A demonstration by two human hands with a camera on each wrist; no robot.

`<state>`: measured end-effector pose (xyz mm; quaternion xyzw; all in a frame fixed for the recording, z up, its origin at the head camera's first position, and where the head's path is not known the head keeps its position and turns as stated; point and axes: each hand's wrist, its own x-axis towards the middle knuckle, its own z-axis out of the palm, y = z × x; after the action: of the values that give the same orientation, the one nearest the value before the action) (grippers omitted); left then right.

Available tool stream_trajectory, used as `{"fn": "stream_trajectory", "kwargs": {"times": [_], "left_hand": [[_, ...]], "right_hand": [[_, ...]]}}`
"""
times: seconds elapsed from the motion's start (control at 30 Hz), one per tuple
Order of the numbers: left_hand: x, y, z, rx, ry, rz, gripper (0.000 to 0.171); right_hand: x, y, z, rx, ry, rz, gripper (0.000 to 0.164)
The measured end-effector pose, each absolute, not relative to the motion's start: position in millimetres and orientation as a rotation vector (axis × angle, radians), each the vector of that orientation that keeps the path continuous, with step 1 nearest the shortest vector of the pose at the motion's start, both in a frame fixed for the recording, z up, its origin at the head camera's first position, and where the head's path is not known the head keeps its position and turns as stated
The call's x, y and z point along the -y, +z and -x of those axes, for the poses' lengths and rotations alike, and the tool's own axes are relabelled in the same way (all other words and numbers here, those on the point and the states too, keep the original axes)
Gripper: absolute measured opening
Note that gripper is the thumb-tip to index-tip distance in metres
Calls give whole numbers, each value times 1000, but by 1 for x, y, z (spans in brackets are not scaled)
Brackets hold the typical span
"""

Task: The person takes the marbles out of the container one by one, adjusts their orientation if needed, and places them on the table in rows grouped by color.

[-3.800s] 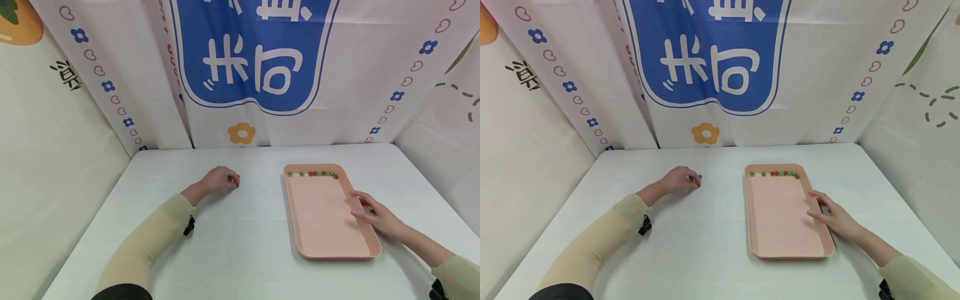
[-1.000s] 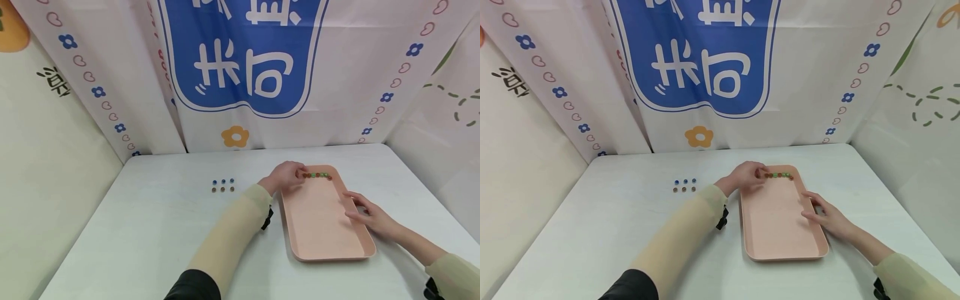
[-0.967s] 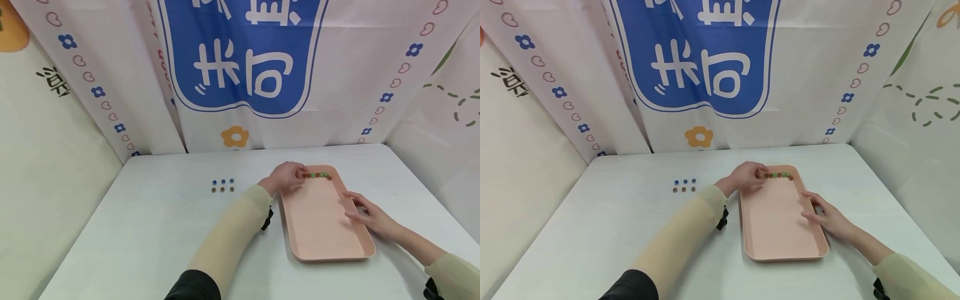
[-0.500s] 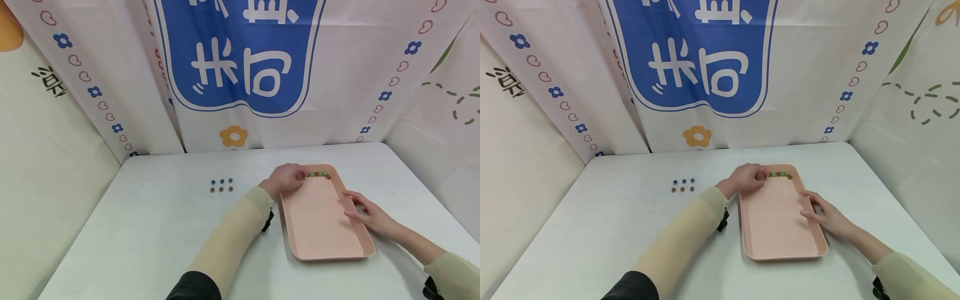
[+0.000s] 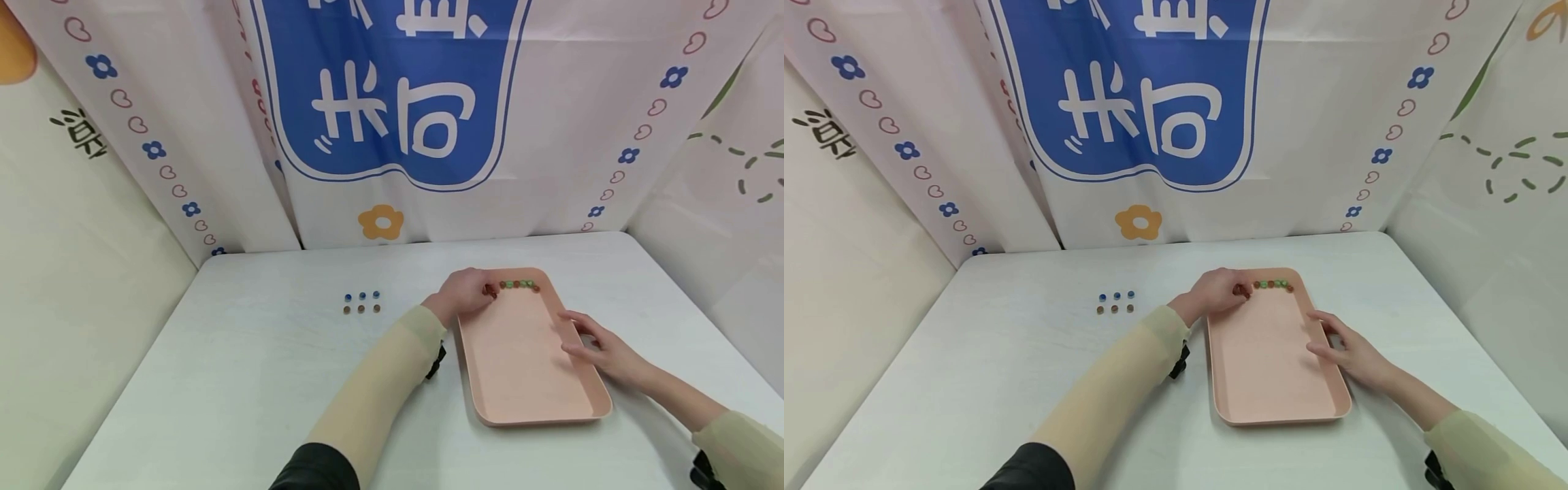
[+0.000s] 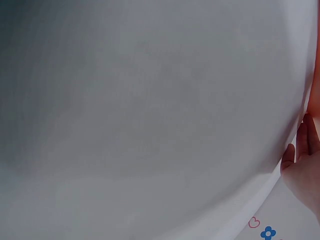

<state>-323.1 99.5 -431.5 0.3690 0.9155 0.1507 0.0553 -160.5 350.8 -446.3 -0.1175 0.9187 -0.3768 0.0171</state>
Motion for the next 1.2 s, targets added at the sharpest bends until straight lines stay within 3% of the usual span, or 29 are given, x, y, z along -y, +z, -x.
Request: {"fn": "stream_trajectory", "kwargs": {"times": [0.73,1.2], "left_hand": [[-74,-414,316,-2648,823,-1075,11],[-28,-408,307,-2599,1045,-987,19]], "right_hand": [[-347,-445,160,-2809,-1195,304,63],[-347,-445,160,-2796,-1207,311,65]]}}
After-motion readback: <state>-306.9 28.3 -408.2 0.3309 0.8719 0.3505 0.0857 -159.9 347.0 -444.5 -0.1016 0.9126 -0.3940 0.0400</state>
